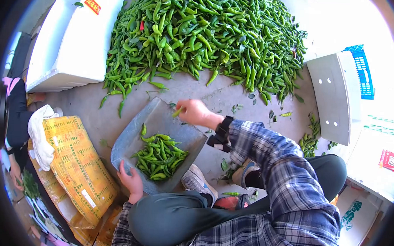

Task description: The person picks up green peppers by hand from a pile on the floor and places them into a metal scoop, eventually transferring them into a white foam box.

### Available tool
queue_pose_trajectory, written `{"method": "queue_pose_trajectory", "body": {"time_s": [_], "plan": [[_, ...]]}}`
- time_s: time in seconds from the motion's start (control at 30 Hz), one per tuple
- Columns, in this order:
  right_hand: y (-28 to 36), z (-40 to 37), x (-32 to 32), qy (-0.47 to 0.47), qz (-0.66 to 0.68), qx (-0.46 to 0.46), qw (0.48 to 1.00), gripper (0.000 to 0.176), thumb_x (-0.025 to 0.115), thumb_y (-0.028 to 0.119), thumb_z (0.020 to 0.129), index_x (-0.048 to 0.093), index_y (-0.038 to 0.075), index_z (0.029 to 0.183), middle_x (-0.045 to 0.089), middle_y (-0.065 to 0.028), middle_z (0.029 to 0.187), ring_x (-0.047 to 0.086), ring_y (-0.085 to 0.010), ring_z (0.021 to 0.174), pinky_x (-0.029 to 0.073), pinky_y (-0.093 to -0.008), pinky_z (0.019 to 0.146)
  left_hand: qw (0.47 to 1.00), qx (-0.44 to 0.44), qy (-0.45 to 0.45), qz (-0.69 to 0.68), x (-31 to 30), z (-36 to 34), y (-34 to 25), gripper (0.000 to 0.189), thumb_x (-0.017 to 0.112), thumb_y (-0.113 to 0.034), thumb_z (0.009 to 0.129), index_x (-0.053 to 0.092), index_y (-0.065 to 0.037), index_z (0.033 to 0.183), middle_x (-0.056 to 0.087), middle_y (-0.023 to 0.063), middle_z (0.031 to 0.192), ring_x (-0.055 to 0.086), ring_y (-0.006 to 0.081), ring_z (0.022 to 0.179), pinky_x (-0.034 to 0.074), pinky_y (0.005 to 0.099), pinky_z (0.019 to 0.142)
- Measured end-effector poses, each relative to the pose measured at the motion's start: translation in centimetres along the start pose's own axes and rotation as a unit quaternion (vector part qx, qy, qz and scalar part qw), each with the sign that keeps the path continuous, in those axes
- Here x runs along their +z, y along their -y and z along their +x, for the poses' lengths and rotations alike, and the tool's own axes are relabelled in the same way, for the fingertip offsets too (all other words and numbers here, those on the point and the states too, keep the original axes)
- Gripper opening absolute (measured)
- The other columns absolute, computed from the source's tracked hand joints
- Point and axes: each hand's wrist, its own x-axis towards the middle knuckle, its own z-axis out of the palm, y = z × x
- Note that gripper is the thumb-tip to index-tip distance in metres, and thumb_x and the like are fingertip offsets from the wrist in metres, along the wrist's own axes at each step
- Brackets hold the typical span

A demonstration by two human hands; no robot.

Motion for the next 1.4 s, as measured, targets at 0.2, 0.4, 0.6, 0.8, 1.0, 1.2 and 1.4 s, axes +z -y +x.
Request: {"method": "queue_pose_trajectory", "body": {"time_s": [0.2,0.4,0.6,0.8,1.0,1.2,1.4], "plan": [[2.6,4.3,-6.8,-0.326,-0.237,-0.12,0.907,0.034,0.058,0.022,0.076,0.056,0.012,0.109,0.057,-0.0188,0.103,0.056,-0.0351,0.092,0.049,-0.0415,0.076,1.0,0.009,-0.013,0.004,0.1,-0.1,0.0,0.045,0.053,-0.006,0.076,0.048,-0.002,0.121,0.044,0.0288,0.116,0.044,0.043,0.108,0.034,0.0452,0.095],[2.4,7.5,-9.1,-0.315,-0.392,-0.014,0.864,0.064,0.067,0.027,0.073,0.04,0.022,0.132,0.025,-0.0283,0.137,0.026,-0.0461,0.125,0.032,-0.0513,0.099,1.0,0.001,-0.003,0.016,0.1,0.3,-0.1,0.041,0.053,-0.006,0.077,0.05,-0.001,0.117,0.044,0.0275,0.115,0.044,0.0418,0.106,0.034,0.0451,0.093],[-2.4,3.9,-5.8,-0.229,-0.376,-0.059,0.896,0.064,0.066,0.021,0.072,0.041,0.024,0.131,0.029,-0.0234,0.134,0.033,-0.0375,0.121,0.032,-0.0459,0.099,0.998,0.028,0.0,0.05,0.2,0.0,0.4,0.037,0.052,-0.007,0.077,0.051,0.0,0.114,0.047,0.0266,0.11,0.045,0.042,0.104,0.035,0.0442,0.092],[-5.5,-1.8,-6.6,-0.144,-0.433,-0.095,0.885,0.072,0.068,0.027,0.071,0.035,0.029,0.135,0.012,-0.0192,0.145,0.024,-0.0355,0.13,0.024,-0.0493,0.105,0.999,0.008,-0.015,0.03,0.4,0.1,0.5,0.033,0.053,-0.008,0.077,0.053,-0.001,0.109,0.048,0.0259,0.106,0.047,0.0421,0.099,0.037,0.0449,0.088],[-7.3,-6.6,-7.6,-0.096,-0.443,-0.073,0.888,0.07,0.066,0.03,0.074,0.034,0.033,0.135,0.006,-0.0159,0.147,0.019,-0.0333,0.133,0.022,-0.0499,0.106,0.999,0.014,-0.025,0.042,0.7,0.1,1.2,0.031,0.054,-0.008,0.075,0.054,-0.002,0.106,0.048,0.0255,0.104,0.049,0.0419,0.095,0.039,0.0448,0.085],[-10.8,-6.8,-9.7,-0.247,-0.146,0.002,0.958,0.024,0.059,0.019,0.072,0.068,0.011,0.093,0.062,-0.0186,0.098,0.061,-0.0316,0.092,0.048,-0.0358,0.081,0.999,0.001,-0.023,0.028,0.8,0.3,1.3,0.029,0.053,-0.009,0.075,0.055,-0.003,0.103,0.048,0.0254,0.102,0.049,0.0418,0.094,0.039,0.0448,0.083],[-8.6,-6.0,-6.4,-0.355,-0.318,0.093,0.874,0.025,0.057,0.015,0.073,0.056,0.008,0.098,0.055,-0.018,0.099,0.054,-0.0348,0.095,0.049,-0.0427,0.072,0.999,0.011,-0.024,0.046,0.8,0.2,1.4,0.028,0.054,-0.009,0.074,0.056,-0.004,0.101,0.048,0.0247,0.102,0.049,0.0413,0.093,0.039,0.0445,0.082]]}}
